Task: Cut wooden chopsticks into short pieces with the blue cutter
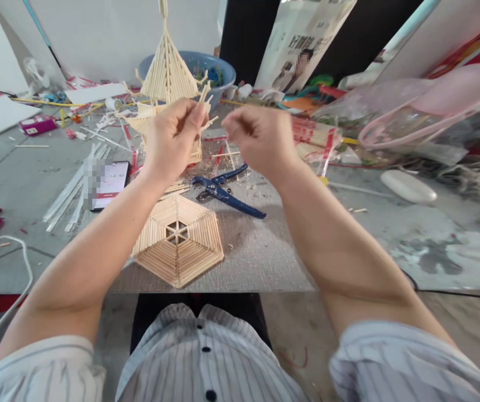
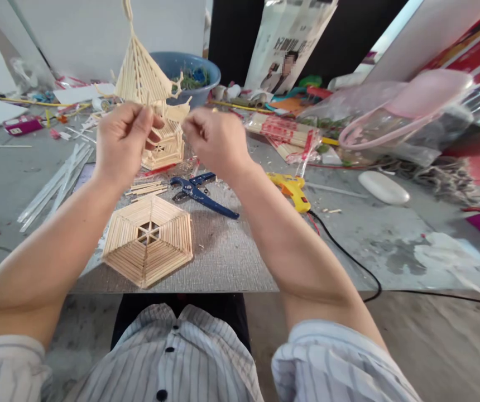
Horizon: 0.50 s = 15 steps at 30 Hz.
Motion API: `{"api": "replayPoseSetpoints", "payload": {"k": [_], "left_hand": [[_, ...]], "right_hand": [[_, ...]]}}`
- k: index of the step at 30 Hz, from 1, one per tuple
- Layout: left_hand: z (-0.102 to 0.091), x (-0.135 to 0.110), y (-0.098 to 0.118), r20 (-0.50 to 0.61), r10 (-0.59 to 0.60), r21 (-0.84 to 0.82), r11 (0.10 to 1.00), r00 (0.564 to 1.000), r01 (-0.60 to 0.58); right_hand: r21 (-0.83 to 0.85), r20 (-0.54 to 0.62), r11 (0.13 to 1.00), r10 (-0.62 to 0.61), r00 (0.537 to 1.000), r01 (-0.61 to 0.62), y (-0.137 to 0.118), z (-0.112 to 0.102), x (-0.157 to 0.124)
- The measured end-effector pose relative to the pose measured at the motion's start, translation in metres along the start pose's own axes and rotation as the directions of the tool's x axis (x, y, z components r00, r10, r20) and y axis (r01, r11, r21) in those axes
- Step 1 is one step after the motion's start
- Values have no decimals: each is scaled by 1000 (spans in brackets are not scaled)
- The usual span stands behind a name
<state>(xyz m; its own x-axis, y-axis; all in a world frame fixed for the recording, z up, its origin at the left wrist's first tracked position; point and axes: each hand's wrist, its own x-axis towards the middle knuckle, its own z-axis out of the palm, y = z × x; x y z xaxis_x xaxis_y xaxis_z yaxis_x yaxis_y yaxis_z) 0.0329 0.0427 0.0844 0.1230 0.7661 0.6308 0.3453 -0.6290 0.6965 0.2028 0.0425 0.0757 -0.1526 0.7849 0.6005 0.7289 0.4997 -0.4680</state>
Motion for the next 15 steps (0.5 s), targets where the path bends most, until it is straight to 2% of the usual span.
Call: {"api": "replayPoseSetpoints", "payload": {"k": [3,7,12,15], "left_hand": [[-1,5,-16,86,-148,31,989,985,145],[-1,3,-42,148,-261,-41,962,954,269],[-3,-7,-62,204,-404,-102,897,892,430],[-7,-8,-68,270,-473,-123,847,839,517]], "right_hand": [[-355,234,934,134,963,-44,45,25,10],[-587,391,810,293,873,-9,83,56,24],[-629,433,777,372,821,-21,102,78,38],[-617,440,787,355,825,-9,107,85,37]]}}
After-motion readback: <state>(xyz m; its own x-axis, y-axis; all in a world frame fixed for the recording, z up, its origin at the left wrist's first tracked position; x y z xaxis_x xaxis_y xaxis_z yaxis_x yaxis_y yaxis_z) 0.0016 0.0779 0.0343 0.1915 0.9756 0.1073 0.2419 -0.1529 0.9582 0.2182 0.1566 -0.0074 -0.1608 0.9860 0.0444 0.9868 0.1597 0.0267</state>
